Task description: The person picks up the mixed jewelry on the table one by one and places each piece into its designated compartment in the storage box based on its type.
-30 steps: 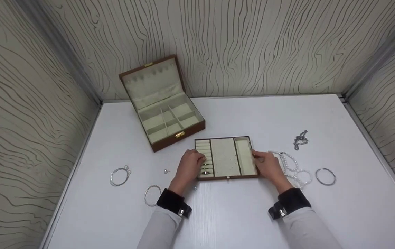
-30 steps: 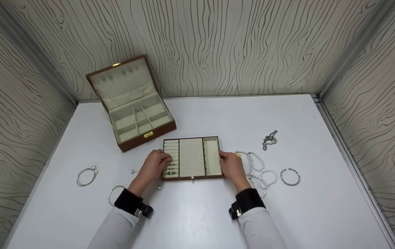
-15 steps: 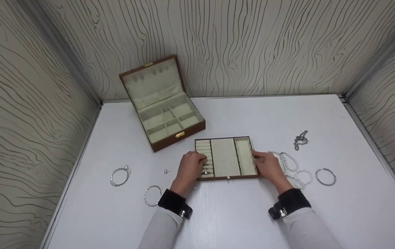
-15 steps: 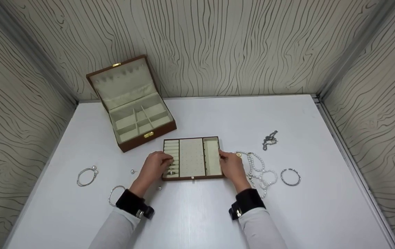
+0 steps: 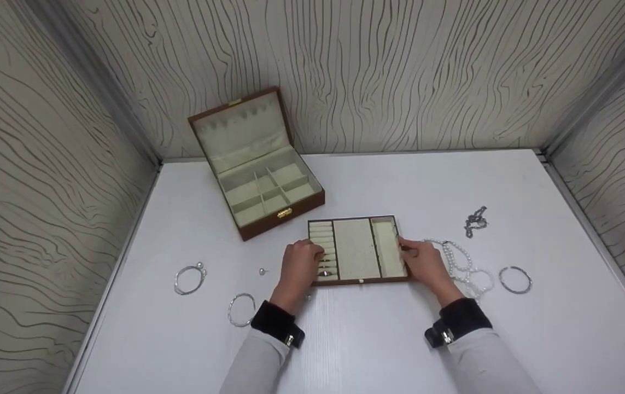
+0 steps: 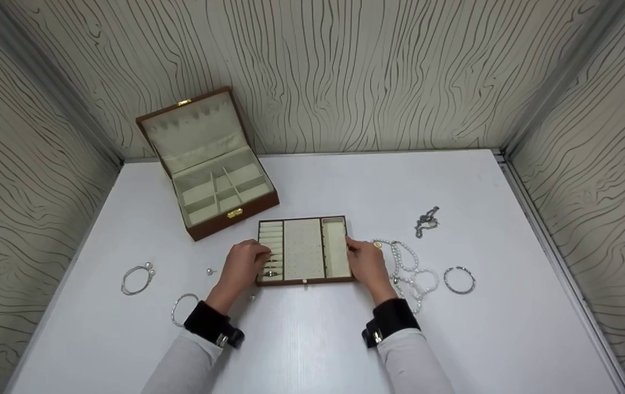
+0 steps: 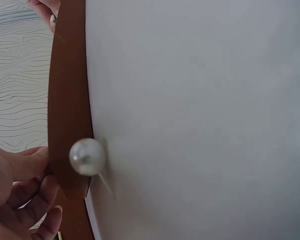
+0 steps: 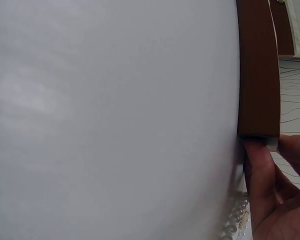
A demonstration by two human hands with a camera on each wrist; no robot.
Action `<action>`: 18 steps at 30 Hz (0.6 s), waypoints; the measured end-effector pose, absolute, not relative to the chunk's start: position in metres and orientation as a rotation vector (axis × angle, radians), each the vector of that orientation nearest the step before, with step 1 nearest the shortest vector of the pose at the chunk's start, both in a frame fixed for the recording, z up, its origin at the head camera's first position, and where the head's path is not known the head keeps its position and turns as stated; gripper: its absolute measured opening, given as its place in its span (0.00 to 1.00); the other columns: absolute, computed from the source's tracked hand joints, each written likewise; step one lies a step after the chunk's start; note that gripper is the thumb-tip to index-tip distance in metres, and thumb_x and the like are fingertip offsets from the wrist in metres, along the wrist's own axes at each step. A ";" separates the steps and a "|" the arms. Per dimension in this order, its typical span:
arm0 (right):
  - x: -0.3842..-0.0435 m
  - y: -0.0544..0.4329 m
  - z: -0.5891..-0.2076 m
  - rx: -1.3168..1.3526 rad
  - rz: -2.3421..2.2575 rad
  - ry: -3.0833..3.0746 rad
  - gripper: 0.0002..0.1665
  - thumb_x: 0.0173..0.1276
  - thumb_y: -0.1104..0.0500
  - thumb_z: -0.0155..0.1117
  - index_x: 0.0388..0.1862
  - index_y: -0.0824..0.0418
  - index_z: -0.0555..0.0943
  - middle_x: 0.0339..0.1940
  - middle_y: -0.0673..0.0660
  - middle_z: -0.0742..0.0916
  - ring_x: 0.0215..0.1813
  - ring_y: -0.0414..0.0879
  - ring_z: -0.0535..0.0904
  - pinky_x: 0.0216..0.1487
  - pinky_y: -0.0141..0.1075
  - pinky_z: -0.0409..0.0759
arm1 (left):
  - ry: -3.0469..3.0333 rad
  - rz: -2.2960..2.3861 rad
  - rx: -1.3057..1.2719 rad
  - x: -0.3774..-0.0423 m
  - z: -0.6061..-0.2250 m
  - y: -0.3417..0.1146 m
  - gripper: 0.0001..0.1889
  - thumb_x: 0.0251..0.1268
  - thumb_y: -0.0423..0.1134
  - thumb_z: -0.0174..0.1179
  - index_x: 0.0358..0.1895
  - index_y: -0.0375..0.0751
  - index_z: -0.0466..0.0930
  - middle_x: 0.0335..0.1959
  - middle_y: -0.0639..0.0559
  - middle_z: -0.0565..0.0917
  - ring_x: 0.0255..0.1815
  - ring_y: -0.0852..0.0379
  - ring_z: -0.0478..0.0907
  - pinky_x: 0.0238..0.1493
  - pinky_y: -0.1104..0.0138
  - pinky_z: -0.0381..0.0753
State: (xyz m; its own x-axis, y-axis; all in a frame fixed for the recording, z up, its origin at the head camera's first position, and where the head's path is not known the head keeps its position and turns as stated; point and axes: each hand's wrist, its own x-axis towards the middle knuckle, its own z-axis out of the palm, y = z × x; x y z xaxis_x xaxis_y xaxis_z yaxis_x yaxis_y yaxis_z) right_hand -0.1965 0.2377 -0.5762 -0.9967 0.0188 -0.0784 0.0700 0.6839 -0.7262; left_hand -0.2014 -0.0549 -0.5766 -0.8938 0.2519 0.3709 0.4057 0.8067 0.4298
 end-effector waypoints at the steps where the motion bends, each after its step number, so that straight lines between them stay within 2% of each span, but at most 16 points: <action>1: -0.196 0.238 -0.576 0.071 -1.219 2.821 0.23 0.68 0.67 0.60 0.62 0.66 0.77 0.50 0.71 0.84 0.32 0.49 0.80 0.31 0.37 0.76 | -2.700 -0.741 -0.502 -0.201 -0.576 -0.055 0.08 0.53 0.25 0.67 0.26 0.44 0.89 0.22 0.54 0.82 0.26 0.56 0.80 0.31 0.60 0.78; 8: -0.196 0.238 -0.574 0.097 -1.222 2.771 0.24 0.70 0.67 0.56 0.65 0.67 0.74 0.57 0.70 0.81 0.29 0.46 0.76 0.29 0.36 0.73 | -2.744 -0.739 -0.484 -0.200 -0.571 -0.051 0.09 0.55 0.24 0.66 0.30 0.42 0.90 0.25 0.53 0.85 0.28 0.58 0.82 0.33 0.64 0.81; 14: -0.196 0.238 -0.574 0.079 -1.195 2.796 0.24 0.69 0.67 0.57 0.64 0.68 0.75 0.57 0.70 0.81 0.39 0.51 0.79 0.35 0.37 0.75 | -2.764 -0.643 -0.471 -0.203 -0.572 -0.047 0.09 0.53 0.24 0.66 0.26 0.43 0.89 0.23 0.52 0.83 0.27 0.56 0.81 0.31 0.62 0.80; 18: -0.197 0.238 -0.574 0.080 -1.204 2.791 0.24 0.69 0.67 0.57 0.64 0.68 0.75 0.56 0.70 0.81 0.40 0.52 0.79 0.36 0.38 0.76 | -2.762 -0.636 -0.454 -0.203 -0.572 -0.046 0.10 0.52 0.23 0.66 0.23 0.42 0.88 0.21 0.53 0.80 0.25 0.55 0.79 0.28 0.62 0.78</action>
State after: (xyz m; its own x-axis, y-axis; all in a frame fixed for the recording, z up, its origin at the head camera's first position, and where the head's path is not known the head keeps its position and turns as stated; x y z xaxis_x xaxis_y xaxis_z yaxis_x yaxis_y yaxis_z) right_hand -0.1966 0.2376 -0.5744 -0.9935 0.0085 -0.1134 0.0883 0.6859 -0.7223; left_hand -0.2034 -0.0463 -0.5716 -0.9145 0.2395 0.3262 0.3581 0.8545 0.3763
